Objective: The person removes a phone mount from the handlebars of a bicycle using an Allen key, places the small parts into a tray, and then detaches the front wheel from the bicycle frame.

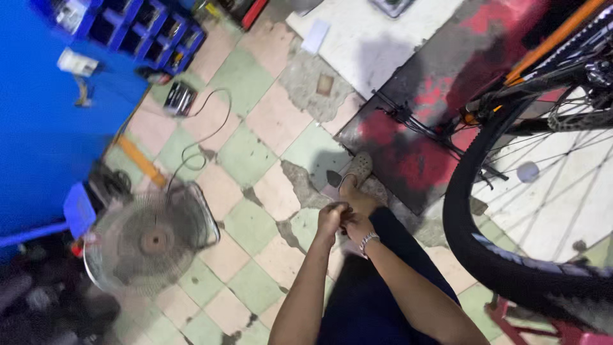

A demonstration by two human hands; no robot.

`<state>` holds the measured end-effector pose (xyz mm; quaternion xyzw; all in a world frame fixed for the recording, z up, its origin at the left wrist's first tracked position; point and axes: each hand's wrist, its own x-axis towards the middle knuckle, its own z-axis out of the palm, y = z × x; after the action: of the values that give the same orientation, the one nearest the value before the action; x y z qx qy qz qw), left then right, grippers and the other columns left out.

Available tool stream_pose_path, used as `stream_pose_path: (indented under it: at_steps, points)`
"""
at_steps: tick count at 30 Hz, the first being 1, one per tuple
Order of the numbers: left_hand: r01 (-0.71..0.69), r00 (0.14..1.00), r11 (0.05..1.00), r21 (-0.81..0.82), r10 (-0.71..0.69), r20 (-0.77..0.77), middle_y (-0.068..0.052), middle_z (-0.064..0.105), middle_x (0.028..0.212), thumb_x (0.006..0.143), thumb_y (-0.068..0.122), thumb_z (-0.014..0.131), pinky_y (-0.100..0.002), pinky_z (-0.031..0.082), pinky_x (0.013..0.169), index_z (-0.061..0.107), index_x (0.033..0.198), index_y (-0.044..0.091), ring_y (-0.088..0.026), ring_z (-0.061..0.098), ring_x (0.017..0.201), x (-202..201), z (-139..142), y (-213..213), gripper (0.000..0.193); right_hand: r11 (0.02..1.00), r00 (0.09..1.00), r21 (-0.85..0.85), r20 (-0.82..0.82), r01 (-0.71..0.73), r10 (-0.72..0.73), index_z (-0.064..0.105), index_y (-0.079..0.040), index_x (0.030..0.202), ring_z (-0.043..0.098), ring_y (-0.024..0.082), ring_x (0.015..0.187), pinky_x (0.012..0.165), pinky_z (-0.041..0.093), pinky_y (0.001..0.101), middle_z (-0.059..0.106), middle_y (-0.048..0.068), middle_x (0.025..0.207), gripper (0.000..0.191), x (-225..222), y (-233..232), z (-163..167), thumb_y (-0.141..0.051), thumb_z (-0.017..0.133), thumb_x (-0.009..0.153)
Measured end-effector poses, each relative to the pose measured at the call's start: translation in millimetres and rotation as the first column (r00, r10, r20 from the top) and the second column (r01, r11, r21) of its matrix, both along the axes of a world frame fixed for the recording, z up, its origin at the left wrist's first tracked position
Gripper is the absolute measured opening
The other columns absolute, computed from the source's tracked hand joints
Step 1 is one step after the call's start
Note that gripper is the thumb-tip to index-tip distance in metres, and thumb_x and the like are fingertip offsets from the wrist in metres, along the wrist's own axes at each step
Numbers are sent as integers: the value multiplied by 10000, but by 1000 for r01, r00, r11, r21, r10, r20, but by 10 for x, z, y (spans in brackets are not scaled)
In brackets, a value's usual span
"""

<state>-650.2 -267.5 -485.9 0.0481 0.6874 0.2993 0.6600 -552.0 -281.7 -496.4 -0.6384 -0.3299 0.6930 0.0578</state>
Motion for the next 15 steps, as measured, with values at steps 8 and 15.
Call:
stream_pose_path:
  at_steps: [8,15]
  points:
    - [526,743,849,-43,-484,-462,-211,774,1008,844,242,692,-407,558,831,758,1058,-55,-341,732,964,-539,-1298,1810,372,815,842,556,353,162,-408,823,-13,1009,684,258,998,889,531,402,770,155,1063,328,251,1069,-1631,-294,753,853]
    - [831,245,548,-98,-519,-819,-279,647,1273,773,386,754,-494,499,976,558,1317,-51,-431,621,1179,-877,-3361,3772,725,985,836,165,531,57,-137,640,-17,1296,675,380,1144,994,529,494,695,223,1226,562,1196,1515,-3784,-376,693,867]
